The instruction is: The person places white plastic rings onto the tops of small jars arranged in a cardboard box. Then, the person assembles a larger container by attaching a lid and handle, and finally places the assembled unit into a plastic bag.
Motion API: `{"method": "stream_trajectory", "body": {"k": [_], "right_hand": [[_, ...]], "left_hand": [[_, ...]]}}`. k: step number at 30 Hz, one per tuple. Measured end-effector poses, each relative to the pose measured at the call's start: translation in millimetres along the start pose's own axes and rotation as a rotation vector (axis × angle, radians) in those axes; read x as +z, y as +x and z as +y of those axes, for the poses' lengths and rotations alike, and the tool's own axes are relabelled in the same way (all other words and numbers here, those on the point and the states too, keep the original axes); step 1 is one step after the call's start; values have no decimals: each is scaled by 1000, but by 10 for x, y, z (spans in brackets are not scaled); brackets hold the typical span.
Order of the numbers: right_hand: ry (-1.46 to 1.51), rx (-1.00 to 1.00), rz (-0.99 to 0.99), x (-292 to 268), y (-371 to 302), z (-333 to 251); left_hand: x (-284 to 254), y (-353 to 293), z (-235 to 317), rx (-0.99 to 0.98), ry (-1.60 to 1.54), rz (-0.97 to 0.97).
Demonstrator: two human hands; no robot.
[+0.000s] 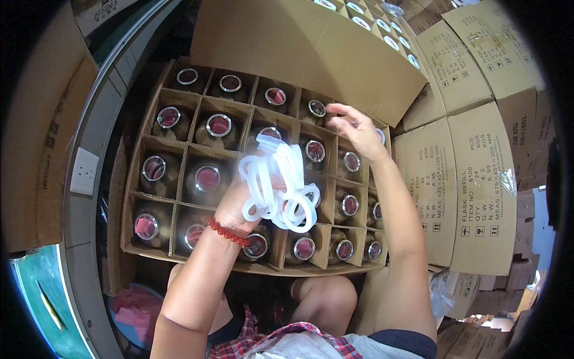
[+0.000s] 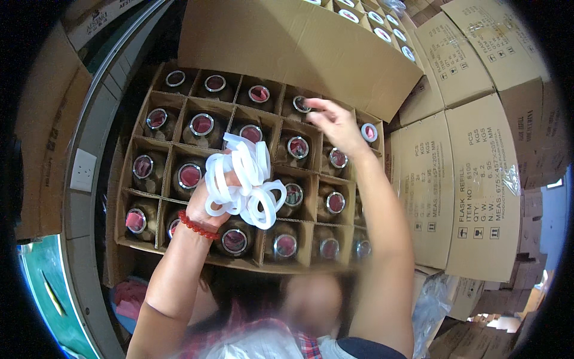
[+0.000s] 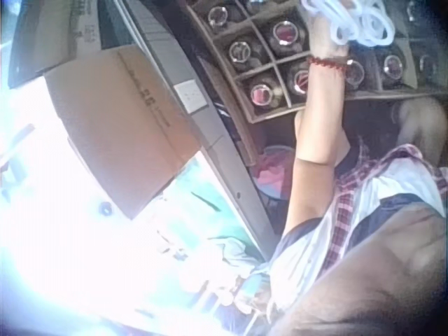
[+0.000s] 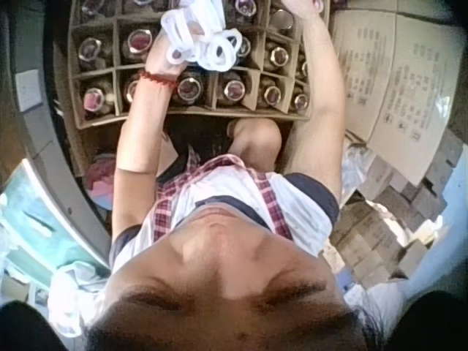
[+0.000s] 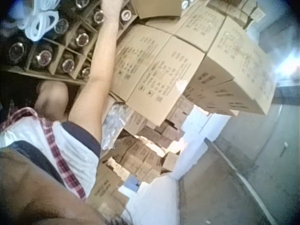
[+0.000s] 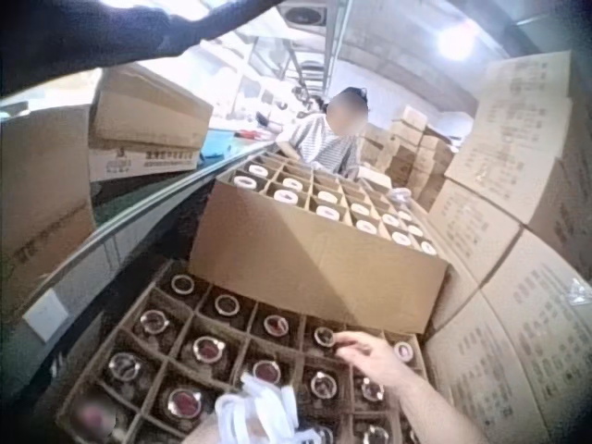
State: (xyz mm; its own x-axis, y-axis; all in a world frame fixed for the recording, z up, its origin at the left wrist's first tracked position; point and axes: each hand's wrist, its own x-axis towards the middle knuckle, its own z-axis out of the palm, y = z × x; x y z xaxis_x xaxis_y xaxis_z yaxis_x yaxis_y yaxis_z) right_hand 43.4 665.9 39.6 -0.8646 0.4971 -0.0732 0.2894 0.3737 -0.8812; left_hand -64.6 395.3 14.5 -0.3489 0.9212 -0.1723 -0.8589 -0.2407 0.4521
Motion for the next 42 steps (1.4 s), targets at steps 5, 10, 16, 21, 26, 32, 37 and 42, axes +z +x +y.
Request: {"method": "stream_trajectory", "body": {"k": [5,10,16,21,26,32,37,42], "right_hand": [[288,-117,-567,559,26,-680],[201,23,-724,554,202,-822],[331,63,-440,481,426,-726],[106,55,-26,373,731,-325],[-838,-345,454,214,834,509],[-762,-400,242,197,511,736],[-1010,-267,176,178,396,604],[-882,-279,180,108,304,777]], "left_hand": [[-132,31,-94,-76,-34,-97],[-192,32,-81,-113,-38,-140],[-121,16,58,-39,-165,-58],[-262,37,60,-1,-144,-20],[-309,-6,150,51,-181,46],[-434,-7,120,30,-202,54],[-384,-49,126,60,-215,19],[-326,-17,138,37,-193,46]]}}
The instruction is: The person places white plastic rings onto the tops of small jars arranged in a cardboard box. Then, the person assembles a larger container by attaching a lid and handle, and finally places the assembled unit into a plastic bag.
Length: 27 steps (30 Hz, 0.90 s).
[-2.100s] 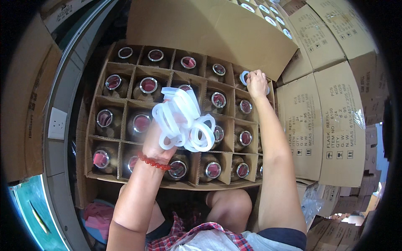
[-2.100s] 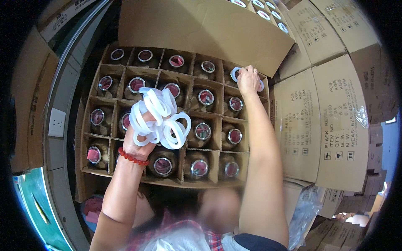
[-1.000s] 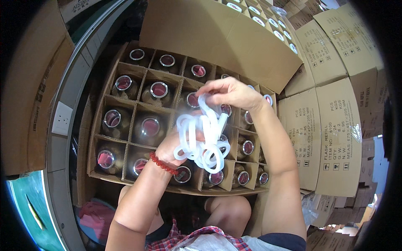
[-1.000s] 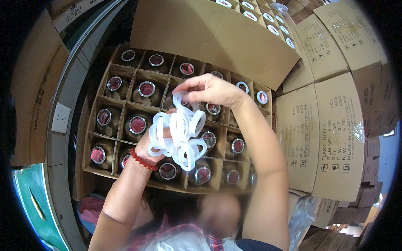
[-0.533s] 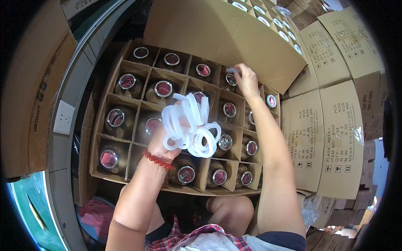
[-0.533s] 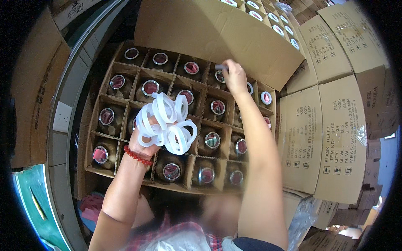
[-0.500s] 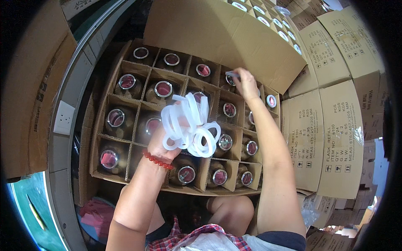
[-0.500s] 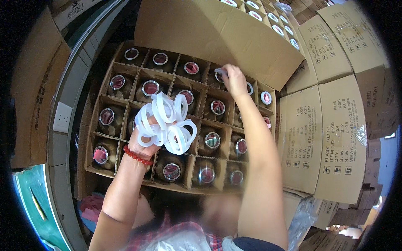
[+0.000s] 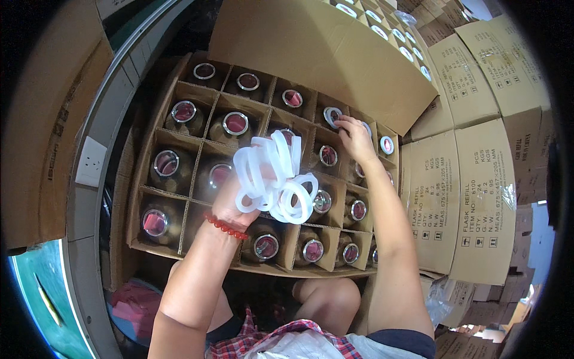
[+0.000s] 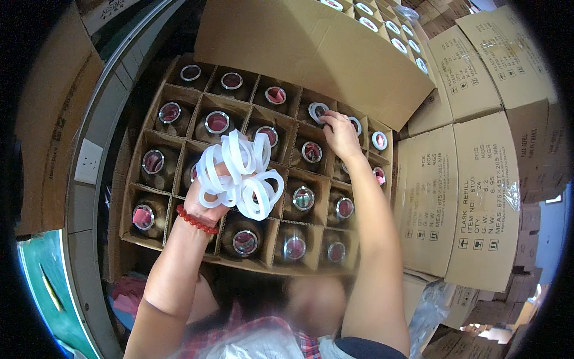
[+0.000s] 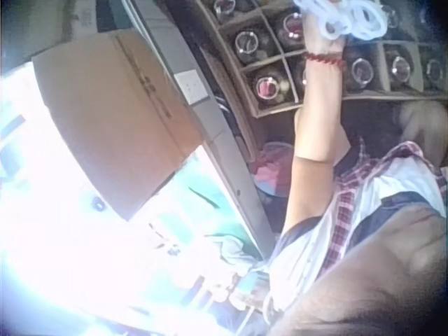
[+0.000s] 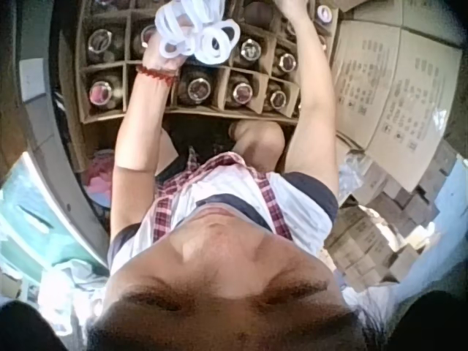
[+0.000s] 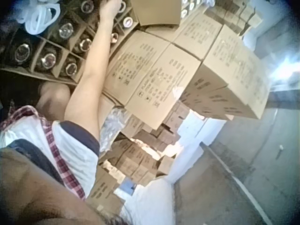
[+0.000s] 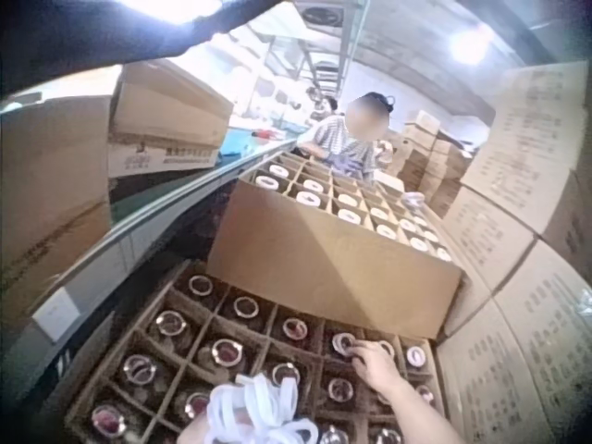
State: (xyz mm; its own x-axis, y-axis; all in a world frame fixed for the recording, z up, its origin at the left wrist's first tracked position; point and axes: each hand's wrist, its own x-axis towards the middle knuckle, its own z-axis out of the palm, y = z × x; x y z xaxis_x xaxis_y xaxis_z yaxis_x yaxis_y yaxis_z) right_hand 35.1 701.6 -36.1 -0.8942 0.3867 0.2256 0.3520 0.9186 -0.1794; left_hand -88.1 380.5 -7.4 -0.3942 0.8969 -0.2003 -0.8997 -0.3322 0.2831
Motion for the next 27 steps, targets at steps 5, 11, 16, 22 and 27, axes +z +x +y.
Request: {"method": "stream_trajectory", "body": {"k": [5,11,16,22,27], "right_hand": [[-32,-66,36,33,125,-90],[-165,89,97,230,442,-27],[-178,202,223,284,533,-47],[-120,80,26,188,597,-148],[-73,7,-108,-77,426,-225]], "left_hand": [[-11,-10,-29,-13,6,-13],[-94,37,-68,-12,-7,-40],[64,-15,-25,-5,30,29],[133,-39,0,-19,33,45],[150,-57,29,-12,37,56]]}}
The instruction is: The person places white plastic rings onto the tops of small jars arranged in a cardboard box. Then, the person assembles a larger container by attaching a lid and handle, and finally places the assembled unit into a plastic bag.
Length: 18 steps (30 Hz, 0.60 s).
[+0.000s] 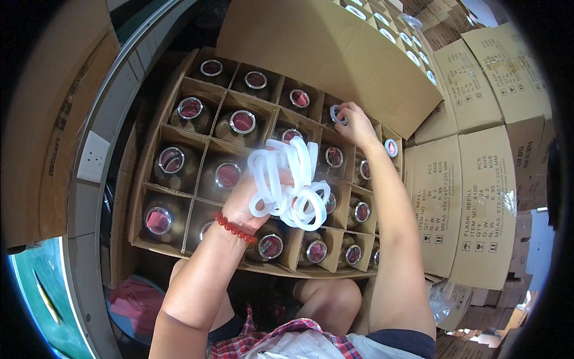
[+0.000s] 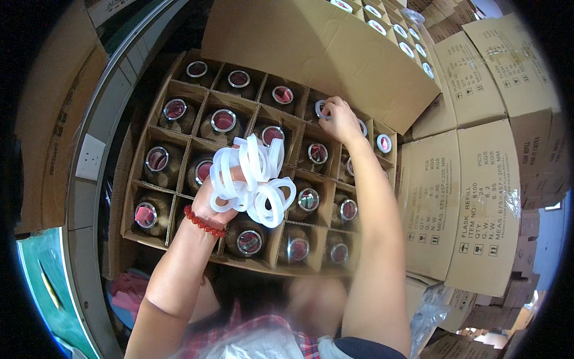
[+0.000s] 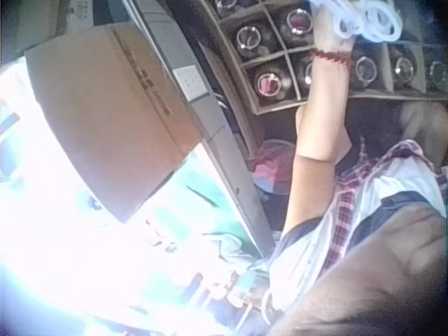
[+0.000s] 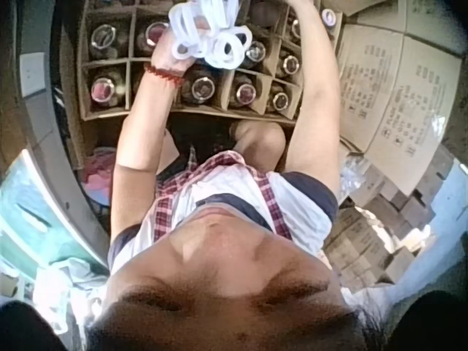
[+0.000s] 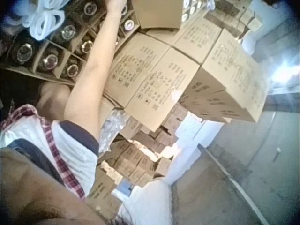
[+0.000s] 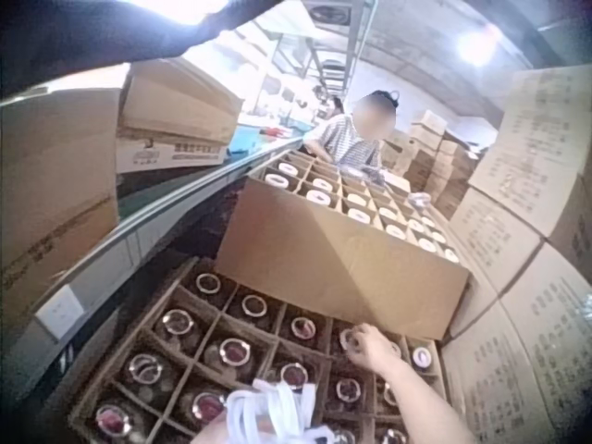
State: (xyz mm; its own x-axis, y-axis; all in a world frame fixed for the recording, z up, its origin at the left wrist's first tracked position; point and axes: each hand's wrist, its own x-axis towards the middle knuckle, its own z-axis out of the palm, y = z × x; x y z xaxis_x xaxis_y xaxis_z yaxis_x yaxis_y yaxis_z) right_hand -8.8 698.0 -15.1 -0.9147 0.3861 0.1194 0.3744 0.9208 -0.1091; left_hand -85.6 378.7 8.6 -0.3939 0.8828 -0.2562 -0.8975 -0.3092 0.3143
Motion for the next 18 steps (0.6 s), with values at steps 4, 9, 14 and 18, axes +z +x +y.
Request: {"method": "stream_trajectory", "body": {"k": [4,9,14,18], "right_hand": [[10,-133,23,-18,-65,99],[57,-46,33,32,-31,168],[-43,32,8,61,-97,129],[42,-50,5,36,-170,239]], "left_hand": [[33,-6,-25,11,-6,29],[-14,13,-35,-17,-3,-8],[-65,48,-47,2,13,-30],[11,2,-27,29,12,-9]]}}
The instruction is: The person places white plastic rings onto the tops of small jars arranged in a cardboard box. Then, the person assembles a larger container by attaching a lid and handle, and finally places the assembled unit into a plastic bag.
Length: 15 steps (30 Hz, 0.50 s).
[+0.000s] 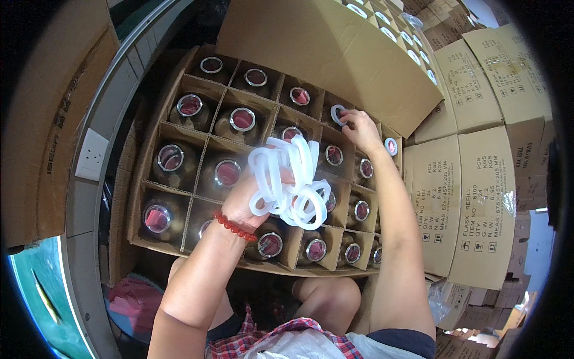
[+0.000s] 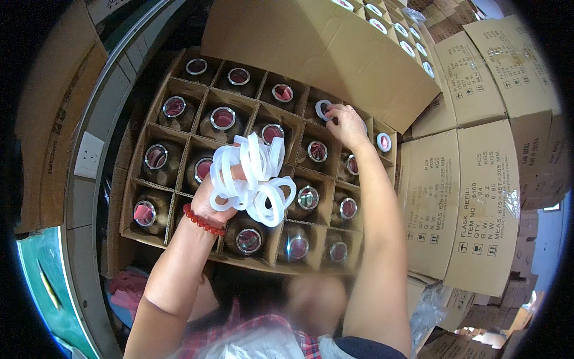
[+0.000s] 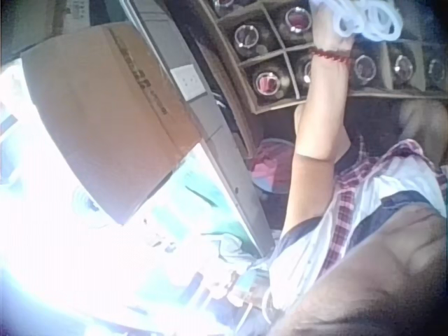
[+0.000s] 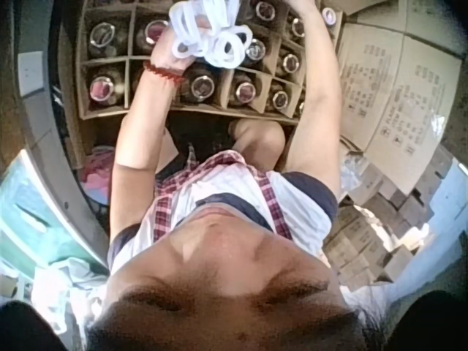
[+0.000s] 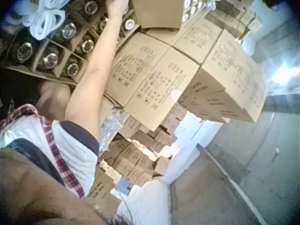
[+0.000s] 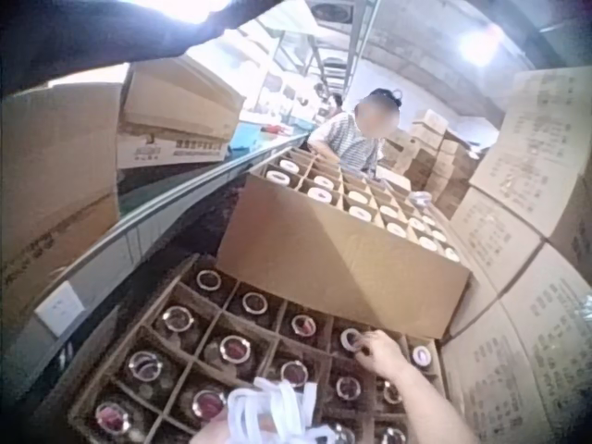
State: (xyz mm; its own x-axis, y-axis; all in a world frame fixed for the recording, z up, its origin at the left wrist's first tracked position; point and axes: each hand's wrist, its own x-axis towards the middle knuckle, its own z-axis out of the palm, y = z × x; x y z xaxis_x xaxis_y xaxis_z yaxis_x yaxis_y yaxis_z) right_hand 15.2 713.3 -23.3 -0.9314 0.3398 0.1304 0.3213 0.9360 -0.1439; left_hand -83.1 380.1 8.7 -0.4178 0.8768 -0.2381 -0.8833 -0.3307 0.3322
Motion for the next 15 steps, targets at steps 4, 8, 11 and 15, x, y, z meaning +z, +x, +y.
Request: {"method": "stream_trajectory", "body": {"k": [4,8,11,15], "right_hand": [[5,-43,-37,-48,20,61],[-85,-25,-7,-34,88,-147],[-152,-79,4,-48,103,-215],[-122,-34,-83,-100,147,-163]], "left_hand": [[-26,35,-9,-34,20,-36],[-87,54,-56,-25,5,-27],[-92,56,-62,-36,7,-38],[-3,32,-32,-22,20,-29]]}}
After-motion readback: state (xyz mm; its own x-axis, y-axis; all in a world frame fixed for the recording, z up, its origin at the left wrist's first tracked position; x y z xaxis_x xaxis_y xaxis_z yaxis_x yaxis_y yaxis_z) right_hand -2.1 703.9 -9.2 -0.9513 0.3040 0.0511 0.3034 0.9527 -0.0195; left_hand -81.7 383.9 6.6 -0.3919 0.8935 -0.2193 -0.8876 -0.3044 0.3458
